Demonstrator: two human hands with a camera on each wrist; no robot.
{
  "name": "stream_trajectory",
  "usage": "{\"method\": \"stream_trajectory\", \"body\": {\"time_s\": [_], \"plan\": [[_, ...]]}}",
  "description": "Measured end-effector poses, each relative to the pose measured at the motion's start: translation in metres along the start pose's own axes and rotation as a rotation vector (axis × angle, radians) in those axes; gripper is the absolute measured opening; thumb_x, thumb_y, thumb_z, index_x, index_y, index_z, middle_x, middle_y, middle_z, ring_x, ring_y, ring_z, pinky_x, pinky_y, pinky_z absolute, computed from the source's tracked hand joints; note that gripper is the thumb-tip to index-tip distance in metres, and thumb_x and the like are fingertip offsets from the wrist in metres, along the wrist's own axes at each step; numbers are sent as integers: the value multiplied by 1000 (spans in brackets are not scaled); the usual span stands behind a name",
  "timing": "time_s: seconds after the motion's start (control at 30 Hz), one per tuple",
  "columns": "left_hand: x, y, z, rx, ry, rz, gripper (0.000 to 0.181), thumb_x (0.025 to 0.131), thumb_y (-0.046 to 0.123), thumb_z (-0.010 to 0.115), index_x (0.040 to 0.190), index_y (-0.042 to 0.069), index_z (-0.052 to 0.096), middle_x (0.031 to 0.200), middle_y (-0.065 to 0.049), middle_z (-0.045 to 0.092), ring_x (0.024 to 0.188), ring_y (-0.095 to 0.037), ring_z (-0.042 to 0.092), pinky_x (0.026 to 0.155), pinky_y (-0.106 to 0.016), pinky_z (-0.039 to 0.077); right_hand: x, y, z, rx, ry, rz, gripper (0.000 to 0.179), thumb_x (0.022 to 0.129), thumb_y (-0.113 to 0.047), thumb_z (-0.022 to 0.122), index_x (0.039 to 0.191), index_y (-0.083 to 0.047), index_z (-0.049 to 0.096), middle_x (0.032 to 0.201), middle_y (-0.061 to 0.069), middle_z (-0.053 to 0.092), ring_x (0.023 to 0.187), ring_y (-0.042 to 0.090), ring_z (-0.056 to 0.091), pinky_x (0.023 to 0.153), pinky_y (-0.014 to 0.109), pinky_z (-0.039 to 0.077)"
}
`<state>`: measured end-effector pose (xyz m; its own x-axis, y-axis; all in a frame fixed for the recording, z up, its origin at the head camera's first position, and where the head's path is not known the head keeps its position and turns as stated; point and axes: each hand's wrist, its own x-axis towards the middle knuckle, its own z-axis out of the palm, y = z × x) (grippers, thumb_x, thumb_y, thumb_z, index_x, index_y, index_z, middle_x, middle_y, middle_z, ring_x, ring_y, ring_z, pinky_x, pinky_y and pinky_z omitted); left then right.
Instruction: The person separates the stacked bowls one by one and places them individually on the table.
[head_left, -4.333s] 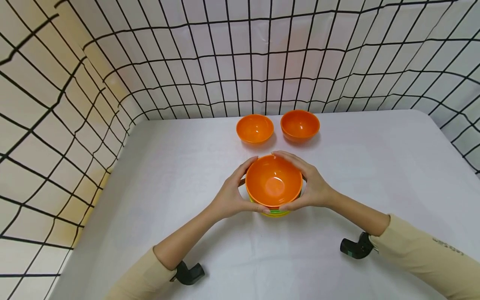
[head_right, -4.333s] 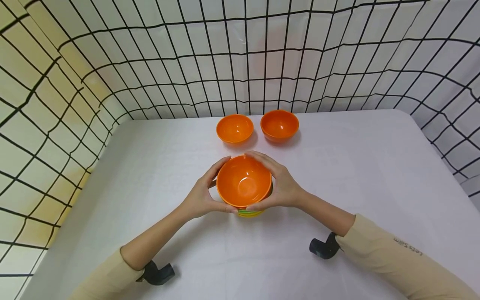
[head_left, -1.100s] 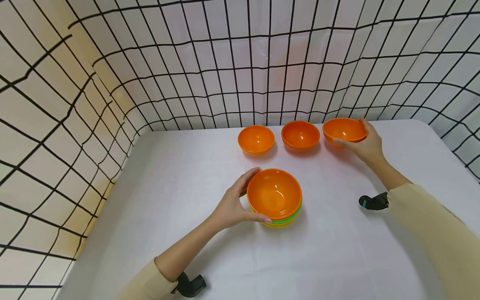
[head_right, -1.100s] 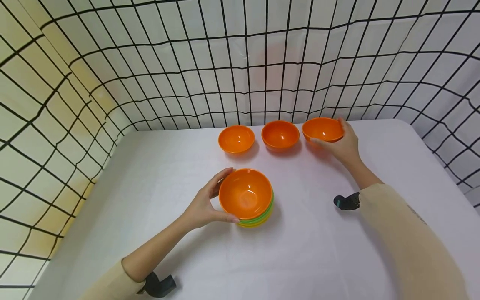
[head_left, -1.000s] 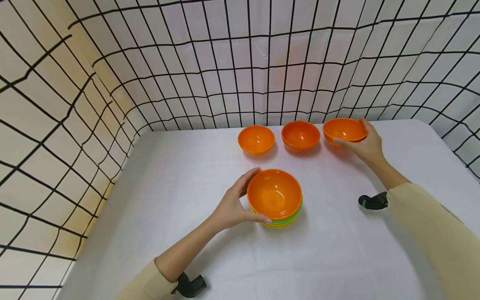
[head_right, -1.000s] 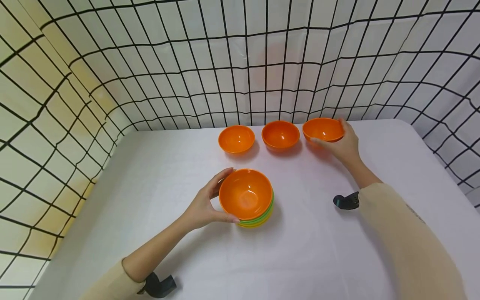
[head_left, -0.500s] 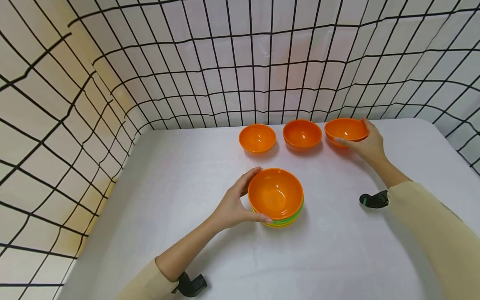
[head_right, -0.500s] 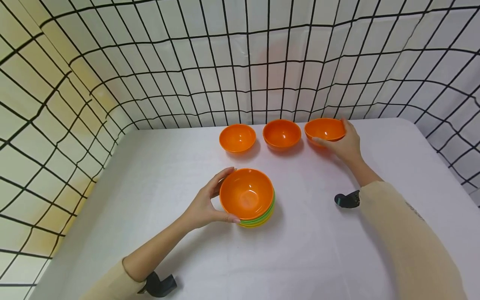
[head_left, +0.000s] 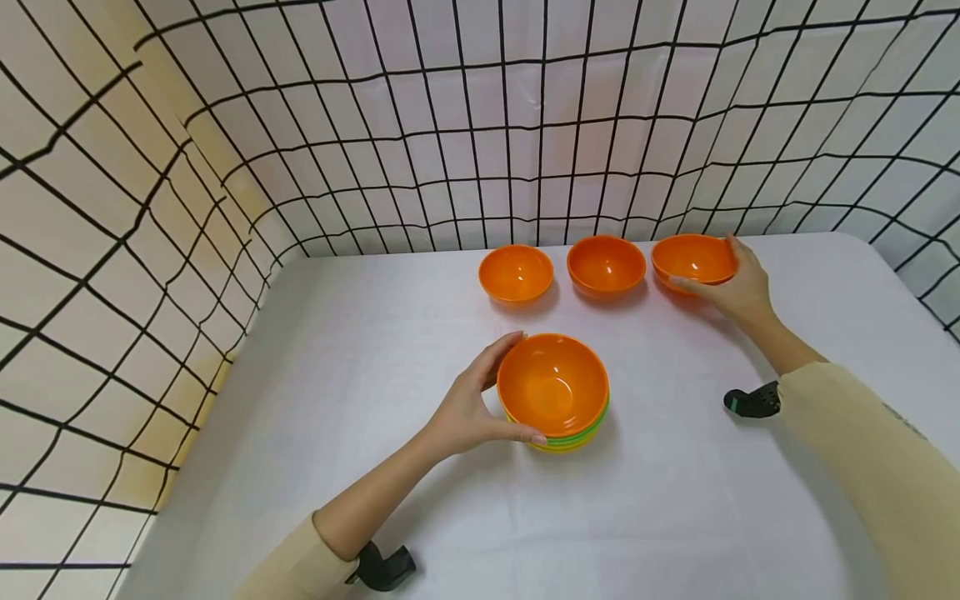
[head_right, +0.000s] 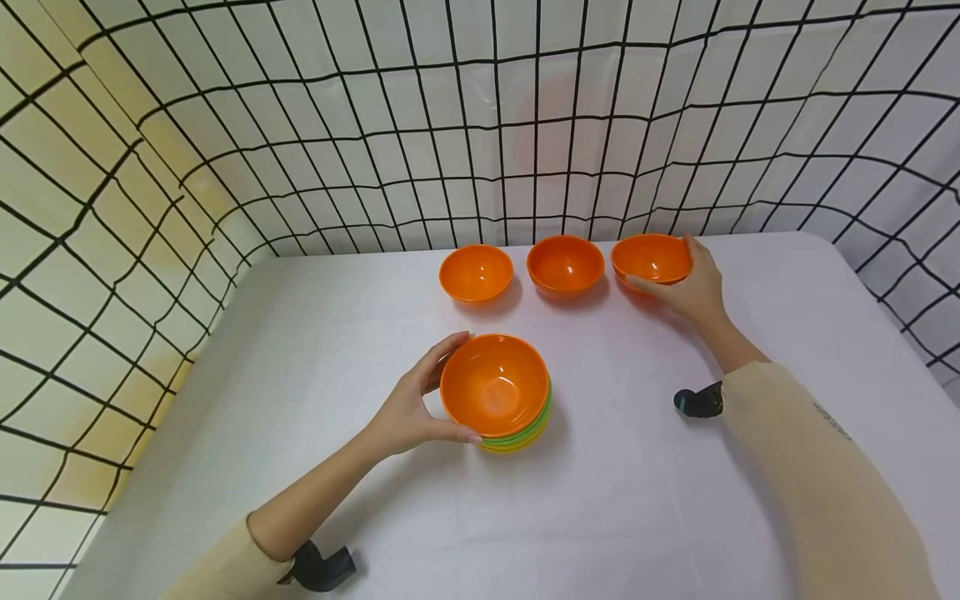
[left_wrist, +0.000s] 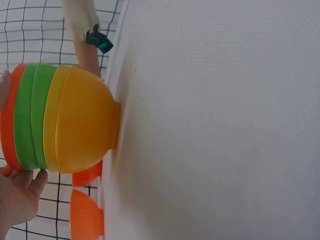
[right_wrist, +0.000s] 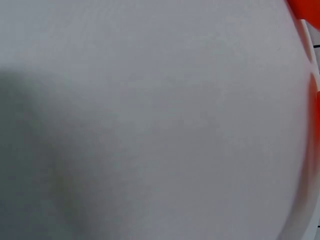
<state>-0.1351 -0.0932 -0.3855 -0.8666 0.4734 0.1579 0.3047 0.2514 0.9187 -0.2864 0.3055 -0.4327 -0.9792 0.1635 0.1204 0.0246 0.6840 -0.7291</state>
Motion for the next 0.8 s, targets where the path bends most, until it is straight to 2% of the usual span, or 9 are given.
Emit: {"method": "stream_trajectory", "body": {"time_s": [0.03, 0.23, 0.5, 0.8], "plan": [[1, -4, 1, 1, 2, 7, 107, 57, 16, 89, 144, 20, 28, 141, 8, 39, 126, -9, 42, 104, -31, 38, -1, 1, -1, -1, 7, -10, 105, 73, -45, 73, 148, -5, 12, 150, 22, 16, 133, 44, 22, 107, 58, 23], [1, -6, 1, 5, 5, 20, 107, 57, 20, 89, 144, 19, 28, 141, 12, 39, 126, -7, 42, 103, -32, 39, -7, 4, -2, -18, 3, -23, 105, 73, -43, 73, 148, -3, 10, 151, 22, 14, 132, 45, 22, 105, 61, 24], [1, -6, 1, 5, -1, 13, 105, 58, 21, 89, 142, 30, 28, 140, 11, 39, 125, -8, 42, 103, -31, 39, -9, 7, 1, -3, 1, -33, 106, 74, -42, 73, 148, -3, 8, 151, 22, 12, 132, 46, 22, 102, 64, 25], [0, -6, 0, 6, 3, 9, 105, 58, 19, 89, 144, 25, 28, 140, 12, 39, 125, -7, 42, 103, -31, 39, -9, 6, 2, -34, -42, -13, 110, 73, -46, 73, 148, -6, 2, 151, 23, 8, 132, 47, 18, 102, 66, 23]]}}
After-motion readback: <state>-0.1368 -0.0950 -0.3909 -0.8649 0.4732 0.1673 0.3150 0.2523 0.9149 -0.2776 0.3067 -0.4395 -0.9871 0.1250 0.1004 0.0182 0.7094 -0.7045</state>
